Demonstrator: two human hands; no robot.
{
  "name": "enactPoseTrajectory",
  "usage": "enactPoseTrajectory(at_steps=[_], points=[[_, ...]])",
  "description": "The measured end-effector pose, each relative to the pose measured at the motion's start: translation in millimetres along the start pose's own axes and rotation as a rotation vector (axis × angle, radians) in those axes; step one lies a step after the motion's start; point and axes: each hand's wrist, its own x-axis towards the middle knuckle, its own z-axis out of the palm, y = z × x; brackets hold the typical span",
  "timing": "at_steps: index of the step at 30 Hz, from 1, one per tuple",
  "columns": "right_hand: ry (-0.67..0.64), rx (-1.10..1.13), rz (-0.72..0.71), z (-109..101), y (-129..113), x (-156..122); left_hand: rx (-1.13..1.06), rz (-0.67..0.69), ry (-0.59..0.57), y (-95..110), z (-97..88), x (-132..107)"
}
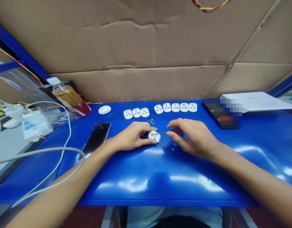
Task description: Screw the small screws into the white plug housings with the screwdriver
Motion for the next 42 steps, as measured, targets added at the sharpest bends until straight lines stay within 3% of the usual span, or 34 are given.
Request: enactPoseTrajectory(at_steps=[6, 12, 18, 26, 30, 37, 42], points=[[0.022, 0.055, -0.093, -1.6, -2.5, 0.4, 0.003, -0.001, 0.001, 0.0, 0.8, 0.0], [-0.017, -0.013, -0.014, -0.9, -1.2, -0.8, 0.012, 0.009, 0.004, 0.2, 1.2, 0.3], [0.006, 0.036, -0.108, 0.1, -1.2, -0.9, 0.02, 0.004, 0.002, -0.4, 1.4, 0.6], [-0.05, 0.004, -0.014, -0.6, 0.1, -1.6, 0.02, 0.013, -0.004, -1.0, 1.2, 0.9], [-0.072, -0.004, -0.072, 1.4, 0.2, -1.5, 0.022, 0.015, -0.003, -1.5, 1.7, 0.6], [0.083, 0.0, -0.047, -0.9, 2.3, 0.5, 0.003, -0.013, 0.006, -1.2, 1.0, 1.7], [0.062, 0.006, -0.027, -0.1, 7.1, 0.0, -0.029, -0.034, 0.033, -1.0, 1.5, 1.7]])
